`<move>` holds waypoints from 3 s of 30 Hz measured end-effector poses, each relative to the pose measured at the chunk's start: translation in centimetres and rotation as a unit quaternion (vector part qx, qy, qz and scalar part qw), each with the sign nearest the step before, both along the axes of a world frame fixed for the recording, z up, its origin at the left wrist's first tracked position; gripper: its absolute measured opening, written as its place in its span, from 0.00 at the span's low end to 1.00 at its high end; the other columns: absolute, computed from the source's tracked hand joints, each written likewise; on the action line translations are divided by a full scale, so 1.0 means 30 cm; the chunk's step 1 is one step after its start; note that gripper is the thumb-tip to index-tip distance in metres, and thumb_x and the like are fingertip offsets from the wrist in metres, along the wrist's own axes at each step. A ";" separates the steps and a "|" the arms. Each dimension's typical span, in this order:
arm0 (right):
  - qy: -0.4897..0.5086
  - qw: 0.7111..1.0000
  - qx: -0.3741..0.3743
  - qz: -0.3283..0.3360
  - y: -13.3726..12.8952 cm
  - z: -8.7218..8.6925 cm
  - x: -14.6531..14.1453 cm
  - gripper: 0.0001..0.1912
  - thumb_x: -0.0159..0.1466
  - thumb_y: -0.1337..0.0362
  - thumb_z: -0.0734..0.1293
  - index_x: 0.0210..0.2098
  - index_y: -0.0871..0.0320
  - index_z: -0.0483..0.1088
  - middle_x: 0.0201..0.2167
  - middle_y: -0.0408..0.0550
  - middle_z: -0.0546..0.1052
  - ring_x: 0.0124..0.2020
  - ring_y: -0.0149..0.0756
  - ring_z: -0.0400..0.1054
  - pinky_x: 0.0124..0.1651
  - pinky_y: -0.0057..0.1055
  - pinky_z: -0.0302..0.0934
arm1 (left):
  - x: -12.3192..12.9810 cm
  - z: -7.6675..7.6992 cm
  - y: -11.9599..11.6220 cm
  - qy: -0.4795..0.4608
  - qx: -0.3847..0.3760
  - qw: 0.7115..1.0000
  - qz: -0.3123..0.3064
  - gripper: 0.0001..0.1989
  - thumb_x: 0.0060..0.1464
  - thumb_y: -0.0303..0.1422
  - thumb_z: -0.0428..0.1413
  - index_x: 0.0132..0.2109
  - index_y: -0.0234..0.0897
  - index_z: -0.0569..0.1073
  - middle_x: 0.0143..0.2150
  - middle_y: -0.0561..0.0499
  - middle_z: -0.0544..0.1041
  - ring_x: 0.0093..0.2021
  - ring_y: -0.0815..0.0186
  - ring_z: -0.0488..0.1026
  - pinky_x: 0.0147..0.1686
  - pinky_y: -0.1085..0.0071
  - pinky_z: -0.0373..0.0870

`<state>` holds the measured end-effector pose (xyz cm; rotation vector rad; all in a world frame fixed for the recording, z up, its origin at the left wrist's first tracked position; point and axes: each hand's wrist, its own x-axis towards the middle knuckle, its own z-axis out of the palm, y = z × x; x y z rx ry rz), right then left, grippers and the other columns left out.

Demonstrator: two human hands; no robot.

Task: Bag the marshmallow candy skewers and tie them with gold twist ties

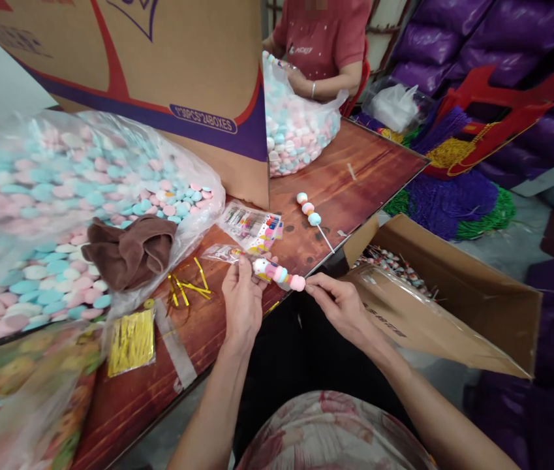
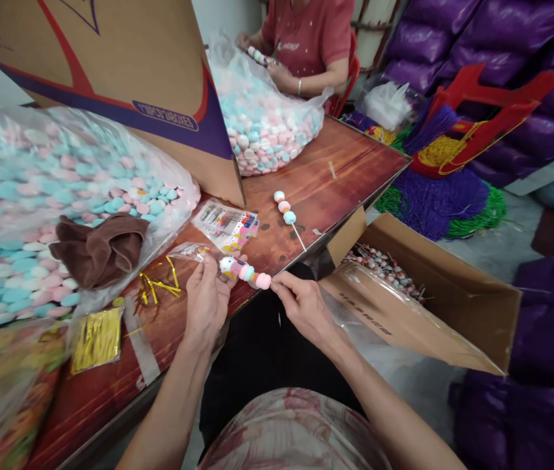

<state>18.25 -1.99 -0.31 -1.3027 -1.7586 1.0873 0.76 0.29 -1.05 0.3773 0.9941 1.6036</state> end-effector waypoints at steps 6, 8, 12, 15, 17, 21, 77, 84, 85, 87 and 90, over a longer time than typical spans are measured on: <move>-0.151 0.970 0.189 0.027 -0.010 -0.012 0.026 0.14 0.71 0.65 0.56 0.41 0.57 0.74 0.29 0.48 0.74 0.28 0.33 0.66 0.33 0.29 0.57 | -0.009 0.001 -0.013 0.000 -0.031 0.999 -0.043 0.17 0.53 0.40 0.63 0.44 0.33 0.74 0.42 0.39 0.81 0.44 0.58 0.80 0.48 0.60 0.74; -0.188 0.957 0.221 0.020 -0.015 -0.012 0.026 0.15 0.71 0.66 0.56 0.40 0.57 0.74 0.25 0.46 0.71 0.25 0.32 0.63 0.31 0.29 0.54 | -0.009 0.003 -0.012 -0.012 -0.034 0.998 -0.044 0.17 0.53 0.40 0.63 0.44 0.33 0.73 0.42 0.39 0.81 0.44 0.58 0.80 0.48 0.59 0.74; -0.205 0.951 0.231 -0.005 -0.036 -0.016 0.001 0.16 0.71 0.66 0.56 0.38 0.57 0.75 0.21 0.44 0.67 0.23 0.31 0.58 0.29 0.30 0.51 | 0.012 0.007 -0.013 -0.024 -0.010 0.999 -0.022 0.15 0.51 0.39 0.64 0.43 0.36 0.73 0.43 0.42 0.81 0.45 0.59 0.79 0.49 0.61 0.74; -0.130 0.978 0.163 -0.009 -0.042 -0.021 -0.018 0.15 0.70 0.65 0.57 0.37 0.57 0.75 0.24 0.46 0.70 0.25 0.31 0.61 0.32 0.30 0.54 | 0.030 0.005 -0.017 -0.019 0.000 1.000 -0.017 0.17 0.51 0.39 0.65 0.45 0.38 0.73 0.44 0.45 0.80 0.47 0.59 0.79 0.49 0.63 0.74; -0.048 0.995 0.083 -0.010 -0.037 -0.022 -0.026 0.12 0.70 0.62 0.60 0.37 0.57 0.74 0.26 0.45 0.71 0.26 0.31 0.61 0.32 0.29 0.55 | 0.037 0.003 -0.022 -0.016 -0.004 0.999 -0.028 0.17 0.52 0.40 0.64 0.45 0.37 0.73 0.45 0.44 0.80 0.48 0.59 0.78 0.49 0.63 0.73; 0.141 0.982 -0.124 -0.014 -0.019 -0.016 -0.035 0.12 0.66 0.58 0.64 0.31 0.59 0.72 0.19 0.39 0.62 0.20 0.26 0.52 0.23 0.26 0.46 | 0.041 0.001 -0.027 -0.021 -0.009 0.998 -0.052 0.16 0.53 0.40 0.63 0.44 0.35 0.73 0.46 0.41 0.80 0.49 0.58 0.78 0.51 0.62 0.73; -0.150 0.960 0.236 0.025 -0.026 -0.034 -0.035 0.11 0.71 0.69 0.58 0.37 0.59 0.71 0.29 0.47 0.75 0.28 0.29 0.66 0.33 0.26 0.56 | -0.052 0.041 0.033 -0.082 -0.132 0.980 -0.128 0.13 0.61 0.38 0.55 0.39 0.31 0.75 0.37 0.42 0.82 0.45 0.55 0.79 0.54 0.55 0.71; -0.231 0.924 0.305 -0.003 -0.038 -0.048 -0.084 0.15 0.70 0.71 0.55 0.32 0.58 0.70 0.21 0.43 0.67 0.22 0.30 0.59 0.29 0.29 0.51 | -0.023 0.024 0.019 -0.090 -0.092 0.984 -0.121 0.14 0.62 0.40 0.53 0.39 0.31 0.73 0.37 0.42 0.81 0.47 0.56 0.79 0.54 0.57 0.70; -0.225 0.928 0.297 -0.007 -0.042 -0.048 -0.094 0.16 0.70 0.71 0.55 0.32 0.58 0.70 0.20 0.43 0.66 0.22 0.30 0.58 0.29 0.29 0.50 | -0.020 0.024 0.017 -0.084 -0.087 0.985 -0.120 0.14 0.62 0.40 0.54 0.38 0.32 0.73 0.37 0.42 0.81 0.47 0.56 0.79 0.54 0.57 0.70; -0.189 0.947 0.259 0.000 -0.050 -0.047 -0.106 0.16 0.71 0.70 0.54 0.32 0.58 0.70 0.21 0.43 0.66 0.22 0.30 0.57 0.29 0.28 0.51 | -0.020 0.029 0.013 -0.074 -0.083 0.986 -0.121 0.13 0.61 0.40 0.55 0.37 0.32 0.72 0.37 0.43 0.81 0.47 0.56 0.79 0.54 0.58 0.71; -0.093 0.980 0.172 0.025 -0.062 -0.039 -0.109 0.14 0.71 0.67 0.55 0.35 0.58 0.70 0.23 0.42 0.67 0.22 0.28 0.57 0.29 0.26 0.53 | -0.029 0.041 0.011 -0.082 -0.099 0.984 -0.124 0.13 0.60 0.40 0.56 0.36 0.33 0.72 0.36 0.44 0.81 0.47 0.56 0.78 0.52 0.59 0.72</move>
